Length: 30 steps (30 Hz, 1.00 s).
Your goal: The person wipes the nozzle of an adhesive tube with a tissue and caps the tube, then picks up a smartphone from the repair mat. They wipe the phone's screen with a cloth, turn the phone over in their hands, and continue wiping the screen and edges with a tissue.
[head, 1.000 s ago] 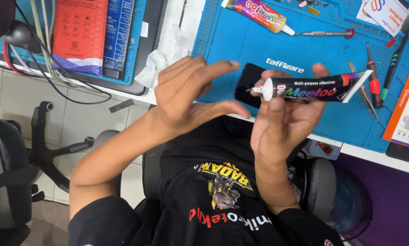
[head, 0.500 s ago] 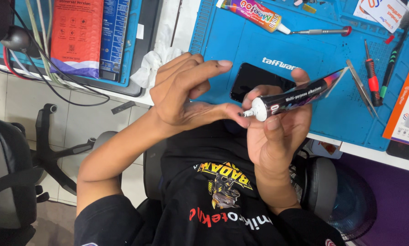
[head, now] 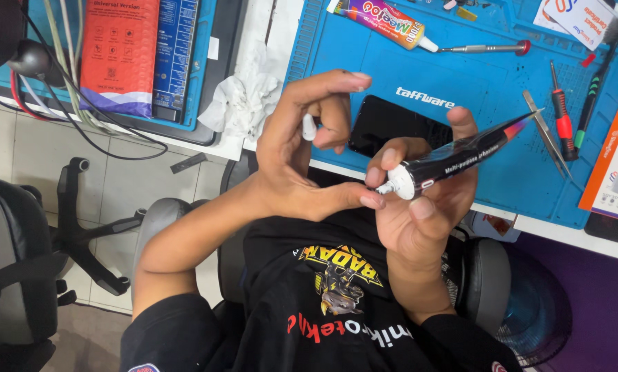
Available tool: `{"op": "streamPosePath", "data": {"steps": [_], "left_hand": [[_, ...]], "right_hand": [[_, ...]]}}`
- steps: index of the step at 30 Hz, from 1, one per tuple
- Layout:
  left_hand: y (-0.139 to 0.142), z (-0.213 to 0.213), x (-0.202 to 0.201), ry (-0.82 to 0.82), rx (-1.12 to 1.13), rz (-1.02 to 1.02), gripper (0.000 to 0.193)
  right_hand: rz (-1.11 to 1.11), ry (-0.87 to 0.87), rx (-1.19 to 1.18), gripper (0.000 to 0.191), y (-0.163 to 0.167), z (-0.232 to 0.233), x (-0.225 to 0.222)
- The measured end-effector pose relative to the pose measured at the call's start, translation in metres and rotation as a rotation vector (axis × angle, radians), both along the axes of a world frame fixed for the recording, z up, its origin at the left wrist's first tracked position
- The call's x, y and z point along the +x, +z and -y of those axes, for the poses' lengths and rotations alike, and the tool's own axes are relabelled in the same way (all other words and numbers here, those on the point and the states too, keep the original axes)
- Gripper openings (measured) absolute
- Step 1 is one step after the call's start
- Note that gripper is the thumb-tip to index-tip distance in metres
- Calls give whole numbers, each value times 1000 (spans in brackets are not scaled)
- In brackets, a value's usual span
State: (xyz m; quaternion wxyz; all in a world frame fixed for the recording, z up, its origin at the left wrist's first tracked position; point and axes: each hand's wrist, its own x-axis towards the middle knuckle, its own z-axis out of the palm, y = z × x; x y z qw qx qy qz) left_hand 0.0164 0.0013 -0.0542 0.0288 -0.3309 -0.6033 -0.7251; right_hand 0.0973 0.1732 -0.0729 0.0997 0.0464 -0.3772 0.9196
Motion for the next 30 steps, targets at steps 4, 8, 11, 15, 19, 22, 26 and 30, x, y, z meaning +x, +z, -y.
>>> {"op": "streamPosePath", "data": {"steps": [4, 8, 11, 15, 19, 22, 26, 30], "left_hand": [[2, -4, 0, -69, 40, 45, 94], [5, -4, 2, -130, 95, 193, 83], [9, 0, -6, -20, 67, 217, 78], [16, 6, -13, 55, 192, 285, 88], [23, 9, -2, 37, 296, 325, 99], [23, 7, 10, 9, 360, 344, 101], [23, -6, 28, -142, 615, 391, 98], [30, -17, 29, -166, 715, 365, 96]], "right_hand": [[-27, 41, -39, 82, -8, -4, -4], [-21, 70, -107, 85, -14, -7, -4], [-42, 106, -154, 96, -13, -15, -4], [-63, 131, -157, 101, -13, -23, -6], [-58, 119, -149, 100, -18, -17, -10], [-48, 61, -96, 98, -19, -6, -11], [-41, -166, 90, 92, -7, 18, -4], [-54, -320, 153, 90, 7, 37, -11]]}}
